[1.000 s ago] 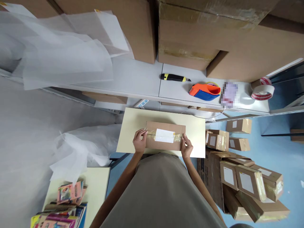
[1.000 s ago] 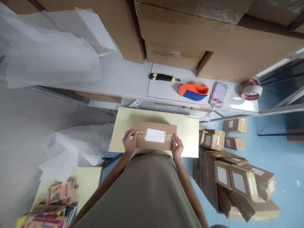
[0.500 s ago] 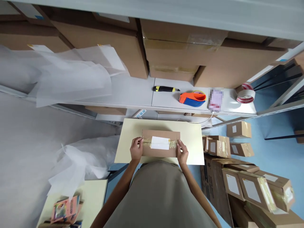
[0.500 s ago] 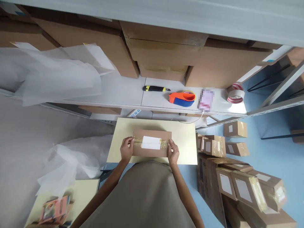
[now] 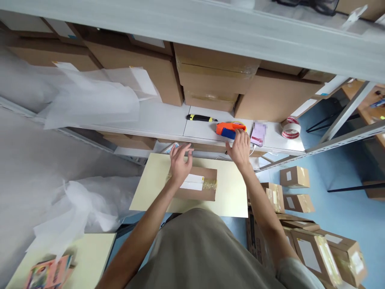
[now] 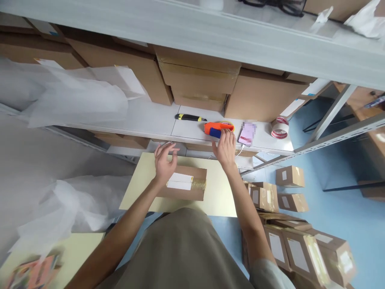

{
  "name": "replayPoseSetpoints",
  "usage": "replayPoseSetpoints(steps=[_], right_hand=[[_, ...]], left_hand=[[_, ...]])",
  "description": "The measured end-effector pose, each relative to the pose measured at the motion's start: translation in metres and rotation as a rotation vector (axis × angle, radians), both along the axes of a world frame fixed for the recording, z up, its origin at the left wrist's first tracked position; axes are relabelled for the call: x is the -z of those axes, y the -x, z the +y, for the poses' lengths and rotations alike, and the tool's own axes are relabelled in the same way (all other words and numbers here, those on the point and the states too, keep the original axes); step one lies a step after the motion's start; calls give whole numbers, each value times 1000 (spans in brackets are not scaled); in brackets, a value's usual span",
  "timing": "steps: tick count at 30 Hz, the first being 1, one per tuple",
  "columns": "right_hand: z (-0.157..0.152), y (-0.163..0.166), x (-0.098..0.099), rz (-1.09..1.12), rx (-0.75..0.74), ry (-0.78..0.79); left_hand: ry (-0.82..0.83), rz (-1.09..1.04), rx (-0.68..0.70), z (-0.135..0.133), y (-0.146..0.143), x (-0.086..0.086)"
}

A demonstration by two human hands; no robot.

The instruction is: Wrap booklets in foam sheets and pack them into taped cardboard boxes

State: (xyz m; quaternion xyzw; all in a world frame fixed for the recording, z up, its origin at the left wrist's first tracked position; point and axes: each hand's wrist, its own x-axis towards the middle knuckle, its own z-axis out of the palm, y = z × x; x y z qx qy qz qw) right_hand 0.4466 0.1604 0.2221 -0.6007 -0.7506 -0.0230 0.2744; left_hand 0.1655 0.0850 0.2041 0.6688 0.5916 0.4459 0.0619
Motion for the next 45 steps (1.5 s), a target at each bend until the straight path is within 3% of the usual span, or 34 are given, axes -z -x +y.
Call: replayPoseSetpoints(steps=[4, 8, 11, 16, 18, 22, 29, 34, 38, 45], right_hand=[[57, -3, -7, -58, -2, 145], [60, 0, -13, -7, 52, 267], [22, 10, -21, 197, 16, 326], [-72, 50, -24, 692, -281, 499], [-103, 72, -22, 807, -331, 570], [-139, 113, -18, 872, -303, 668], [-160, 161, -7, 779, -302, 747], [-176, 175, -5, 659, -315, 909], [-186, 186, -13, 496, -342, 984], [-187, 205, -31, 265, -289, 1031]], left_hand=[[-115, -110, 57, 14, -37, -45], [-88, -235, 74, 2, -51, -54], [7, -359, 142, -19, -50, -46], [109, -608, 246, -67, -42, -26], [144, -715, 240, -85, -35, -19], [191, -834, 172, -114, -11, -9], [288, -810, 149, -143, 48, -9], [508, -1048, 151, -133, 109, -13], [634, -1046, 270, -116, 150, -17], [689, -1010, 364, -111, 180, -6]])
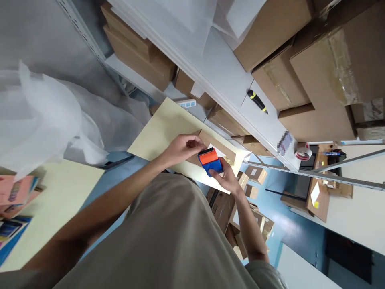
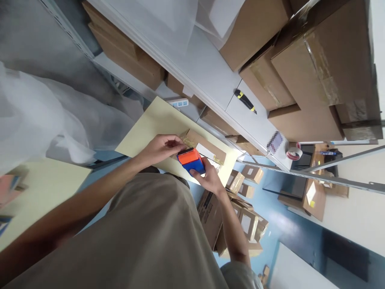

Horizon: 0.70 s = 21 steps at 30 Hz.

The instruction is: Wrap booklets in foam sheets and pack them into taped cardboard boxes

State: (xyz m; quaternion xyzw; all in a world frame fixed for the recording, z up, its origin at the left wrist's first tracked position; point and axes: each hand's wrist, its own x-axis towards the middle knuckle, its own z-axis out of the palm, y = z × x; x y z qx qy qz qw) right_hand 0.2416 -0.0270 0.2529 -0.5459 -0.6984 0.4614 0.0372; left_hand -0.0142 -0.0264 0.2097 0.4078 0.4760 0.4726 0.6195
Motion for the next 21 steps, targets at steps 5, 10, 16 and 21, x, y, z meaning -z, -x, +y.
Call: replayPoseSetpoints(steps=[5, 10, 16, 21], right_hand=[[3, 11, -12, -197, 1, 18], [16, 25, -34, -396, -132, 56], [46, 27, -77, -566, -256, 236], [69, 31, -110, -660, -208, 326]], left_hand=[[11, -4, -19, -6, 5, 30], [94, -45, -51, -18, -3, 60], [190, -154, -166, -25, -6, 87], [251, -207, -275, -9, -5, 106]])
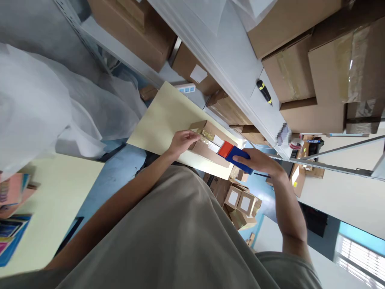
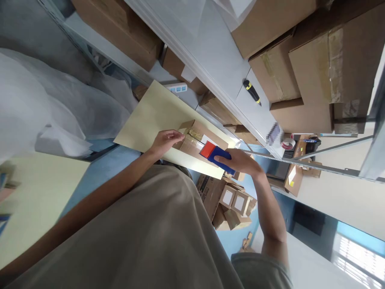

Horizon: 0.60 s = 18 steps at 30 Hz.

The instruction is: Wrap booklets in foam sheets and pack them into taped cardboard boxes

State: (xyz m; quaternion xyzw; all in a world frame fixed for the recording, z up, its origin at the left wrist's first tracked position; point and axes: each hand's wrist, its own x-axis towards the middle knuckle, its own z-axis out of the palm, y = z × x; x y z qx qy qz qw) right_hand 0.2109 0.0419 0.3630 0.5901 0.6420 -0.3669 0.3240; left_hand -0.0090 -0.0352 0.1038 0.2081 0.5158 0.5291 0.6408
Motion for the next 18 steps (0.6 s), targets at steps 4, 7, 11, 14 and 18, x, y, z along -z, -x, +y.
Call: replayPoseSetpoints(steps=[4, 7, 11, 14, 18], right_hand=[[13, 5, -11, -23, -34, 40], [19, -2, -14, -57, -64, 55], [24, -9, -16, -75, -64, 32], [27, -5, -18, -85, -40, -7], [29, 5, -23, -96, -41, -111]], left_hand=[[42, -30, -36, 12, 5, 10], [89, -25, -86, 16, 15, 24], [128, -28, -50, 18, 20, 41], [123, 8, -35, 18, 17, 45], [121, 17, -69, 22, 11, 43]])
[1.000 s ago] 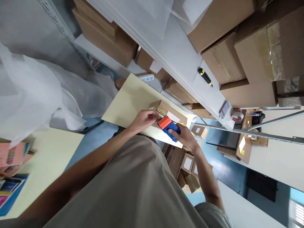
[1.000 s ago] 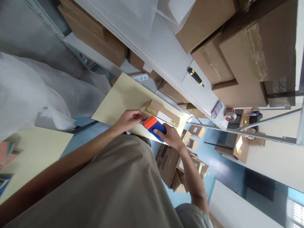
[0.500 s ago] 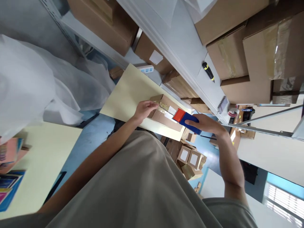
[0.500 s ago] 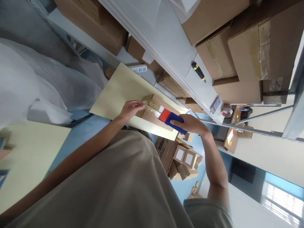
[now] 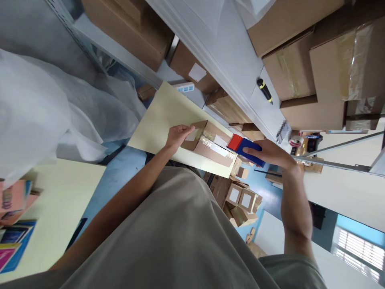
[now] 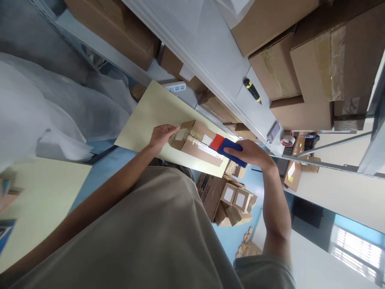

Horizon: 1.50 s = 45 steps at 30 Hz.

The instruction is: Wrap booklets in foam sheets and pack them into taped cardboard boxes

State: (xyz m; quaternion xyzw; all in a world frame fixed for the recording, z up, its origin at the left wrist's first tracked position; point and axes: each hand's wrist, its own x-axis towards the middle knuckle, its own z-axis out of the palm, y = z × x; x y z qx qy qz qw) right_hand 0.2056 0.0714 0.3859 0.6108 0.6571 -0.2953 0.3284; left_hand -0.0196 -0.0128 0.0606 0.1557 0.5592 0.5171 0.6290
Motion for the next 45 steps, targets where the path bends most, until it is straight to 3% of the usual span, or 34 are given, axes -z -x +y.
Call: replayPoseSetpoints(steps=[6, 14, 21, 26, 29, 31, 36, 40, 45], right_hand=[[3, 18, -2, -38, -46, -38], [-2, 56, 6, -47, -60, -98], [-3, 81, 18, -63, -157, -167], [-4, 88, 19, -50, -158, -147], [-6, 87, 19, -67, -194, -149], [-7, 86, 19, -69, -214, -156], [-8, 84, 21, -56, -252, -187], [-10, 77, 21, -28, -299, -253], [-9, 55, 18, -70, -254, -224]], left_hand=[[-13, 5, -39, 9, -15, 6], [23, 16, -24, 7, -40, 33], [-46, 237, 28, 2, -61, 50], [-88, 367, 90, -7, -54, 59], [-102, 345, 141, -10, -43, 51], [-220, 323, 210, -8, -35, 38], [-507, 542, 549, 12, -24, 11], [-505, 711, 667, 27, -22, 10], [-467, 723, 717, 29, -19, 13]])
